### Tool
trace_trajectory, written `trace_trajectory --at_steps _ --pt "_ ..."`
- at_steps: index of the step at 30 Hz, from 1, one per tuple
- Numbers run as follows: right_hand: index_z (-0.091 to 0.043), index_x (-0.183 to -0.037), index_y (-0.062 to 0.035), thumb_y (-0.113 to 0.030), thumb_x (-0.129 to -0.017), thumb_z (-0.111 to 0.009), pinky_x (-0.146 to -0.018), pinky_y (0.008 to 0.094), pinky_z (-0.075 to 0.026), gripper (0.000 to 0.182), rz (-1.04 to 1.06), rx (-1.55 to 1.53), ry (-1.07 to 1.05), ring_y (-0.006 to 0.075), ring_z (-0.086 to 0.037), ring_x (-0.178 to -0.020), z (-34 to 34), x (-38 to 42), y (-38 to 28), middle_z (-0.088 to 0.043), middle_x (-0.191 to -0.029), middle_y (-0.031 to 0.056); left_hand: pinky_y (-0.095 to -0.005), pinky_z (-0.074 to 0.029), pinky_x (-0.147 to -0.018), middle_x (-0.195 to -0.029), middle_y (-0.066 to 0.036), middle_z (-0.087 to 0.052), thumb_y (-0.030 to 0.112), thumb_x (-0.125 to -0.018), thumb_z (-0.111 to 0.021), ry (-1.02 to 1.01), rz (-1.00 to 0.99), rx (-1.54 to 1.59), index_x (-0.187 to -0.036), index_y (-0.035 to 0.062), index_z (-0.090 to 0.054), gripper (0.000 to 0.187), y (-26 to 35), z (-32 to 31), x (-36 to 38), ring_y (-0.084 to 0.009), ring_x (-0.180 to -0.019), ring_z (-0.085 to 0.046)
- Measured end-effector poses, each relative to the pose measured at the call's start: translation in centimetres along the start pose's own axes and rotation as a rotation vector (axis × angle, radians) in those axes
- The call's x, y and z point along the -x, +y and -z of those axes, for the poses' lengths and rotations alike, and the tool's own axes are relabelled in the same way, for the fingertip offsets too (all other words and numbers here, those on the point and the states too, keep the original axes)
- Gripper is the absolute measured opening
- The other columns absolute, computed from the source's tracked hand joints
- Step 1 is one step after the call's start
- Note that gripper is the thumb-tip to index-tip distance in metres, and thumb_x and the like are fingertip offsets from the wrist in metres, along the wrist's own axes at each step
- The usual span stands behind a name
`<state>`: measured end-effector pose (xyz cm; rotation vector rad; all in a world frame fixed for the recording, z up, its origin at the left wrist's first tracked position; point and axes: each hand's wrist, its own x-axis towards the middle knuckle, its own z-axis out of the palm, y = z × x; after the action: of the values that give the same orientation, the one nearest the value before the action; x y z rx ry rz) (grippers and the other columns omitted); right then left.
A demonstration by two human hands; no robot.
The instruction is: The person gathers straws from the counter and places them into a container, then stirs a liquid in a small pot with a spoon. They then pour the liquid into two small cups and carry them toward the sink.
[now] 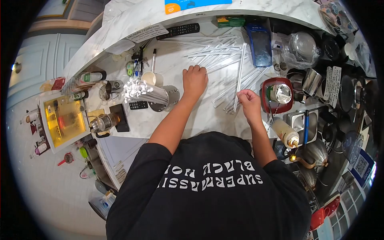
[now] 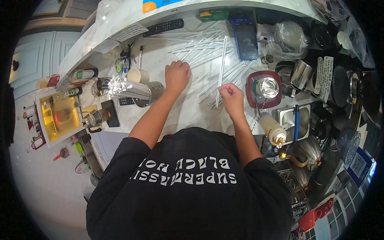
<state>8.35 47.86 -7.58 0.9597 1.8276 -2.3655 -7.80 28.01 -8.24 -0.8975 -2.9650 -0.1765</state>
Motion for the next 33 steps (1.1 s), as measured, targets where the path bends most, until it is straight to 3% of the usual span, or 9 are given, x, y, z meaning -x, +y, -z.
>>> trace_trajectory --at_steps 4,8,17,22,26,28,30,31,33 --pt "-0.068 -0.101 0.0017 -0.011 -0.099 -0.069 -0.065 0.0219 -0.047 0.013 -0.053 -0.045 -0.015 0.0061 -0.061 -0.07 -0.1 1.1 -0.7 -0.077 -0.09 0.0087 -0.0475 -0.046 -0.075 -0.087 -0.007 -0.067 0.016 -0.085 -0.075 0.137 0.085 0.295 -0.092 0.0108 -0.072 0.009 0.2 2.7 4.7 -0.0295 -0.086 -0.065" --pt "-0.066 -0.109 0.0047 -0.009 -0.096 -0.068 -0.067 0.0224 -0.049 0.019 -0.008 -0.006 0.004 0.0086 -0.065 -0.074 -1.3 3.1 -1.5 -0.078 -0.094 0.0108 -0.0453 -0.048 -0.075 -0.08 -0.007 -0.065 0.013 -0.084 -0.077 0.193 0.163 0.486 -0.089 0.0083 -0.069 0.01 -0.3 5.2 12.7 -0.0302 -0.08 -0.064" --pt "-0.066 -0.104 0.0021 -0.008 -0.095 -0.071 -0.071 0.025 -0.05 0.014 0.176 0.193 -0.204 0.0097 -0.065 -0.076 -7.3 5.9 1.8 -0.073 -0.086 0.0042 -0.0382 -0.051 -0.074 -0.083 -0.007 -0.068 0.009 -0.084 -0.078 0.184 0.423 0.727 -0.092 0.0058 -0.069 0.012 -5.5 9.2 25.8 -0.0238 -0.075 -0.063" --pt "-0.071 -0.101 0.0018 -0.011 -0.093 -0.075 -0.072 0.029 -0.052 0.016 0.312 0.506 -0.291 0.0117 -0.064 -0.074 -15.2 8.5 -0.9 -0.072 -0.083 0.0064 -0.0357 -0.052 -0.071 -0.084 -0.009 -0.069 0.008 -0.086 -0.077 0.268 0.46 0.782 -0.094 0.0029 -0.069 0.012 -8.5 10.2 28.3 -0.0224 -0.073 -0.063" --pt "-0.072 -0.106 0.0007 -0.011 -0.092 -0.076 -0.072 0.0306 -0.053 0.019 0.588 0.486 -0.243 0.0152 -0.067 -0.075 -21.4 9.7 -6.3 -0.073 -0.083 0.0087 -0.0351 -0.053 -0.072 -0.085 -0.009 -0.07 0.008 -0.087 -0.076 0.3 0.468 0.817 -0.095 0.0014 -0.068 0.013 -11.6 10.7 28.9 -0.0211 -0.075 -0.064" --pt "-0.073 -0.106 0.0003 -0.012 -0.092 -0.076 -0.073 0.0309 -0.054 0.019 0.622 0.446 -0.219 0.0149 -0.068 -0.076 -23.7 10.1 -8.3 -0.074 -0.085 0.0092 -0.0344 -0.053 -0.074 -0.086 -0.01 -0.071 0.009 -0.089 -0.076 0.282 0.494 0.851 -0.095 -0.0001 -0.068 0.014 -12.6 11.4 28.9 -0.0201 -0.075 -0.066" --pt "-0.073 -0.105 0.0002 -0.012 -0.092 -0.076 -0.075 0.0319 -0.055 0.018 0.698 0.3 -0.177 0.0165 -0.071 -0.079 -25.3 10.0 -8.8 -0.076 -0.088 0.0103 -0.034 -0.053 -0.074 -0.086 -0.01 -0.071 0.01 -0.089 -0.076 0.287 0.476 0.874 -0.095 -0.0004 -0.067 0.015 -13.6 11.2 28.8 -0.0196 -0.076 -0.066" --pt "-0.074 -0.106 0.0004 -0.012 -0.092 -0.076 -0.075 0.0327 -0.056 0.02 0.767 0.383 -0.129 0.0197 -0.073 -0.08 -25.6 9.6 -7.8 -0.077 -0.09 0.0121 -0.0335 -0.053 -0.074 -0.086 -0.01 -0.072 0.01 -0.089 -0.076 0.286 0.469 0.894 -0.095 -0.0007 -0.067 0.015 -14.0 11.0 28.9 -0.0192 -0.076 -0.066" --pt "-0.074 -0.107 0.0002 -0.012 -0.091 -0.077 -0.076 0.0335 -0.056 0.021 0.713 0.475 -0.097 0.0216 -0.073 -0.081 -25.7 9.4 -5.4 -0.077 -0.092 0.0132 -0.0333 -0.053 -0.074 -0.086 -0.01 -0.071 0.01 -0.089 -0.076 0.278 0.454 0.922 -0.095 -0.0008 -0.067 0.015 -14.9 10.7 28.8 -0.0191 -0.076 -0.066"
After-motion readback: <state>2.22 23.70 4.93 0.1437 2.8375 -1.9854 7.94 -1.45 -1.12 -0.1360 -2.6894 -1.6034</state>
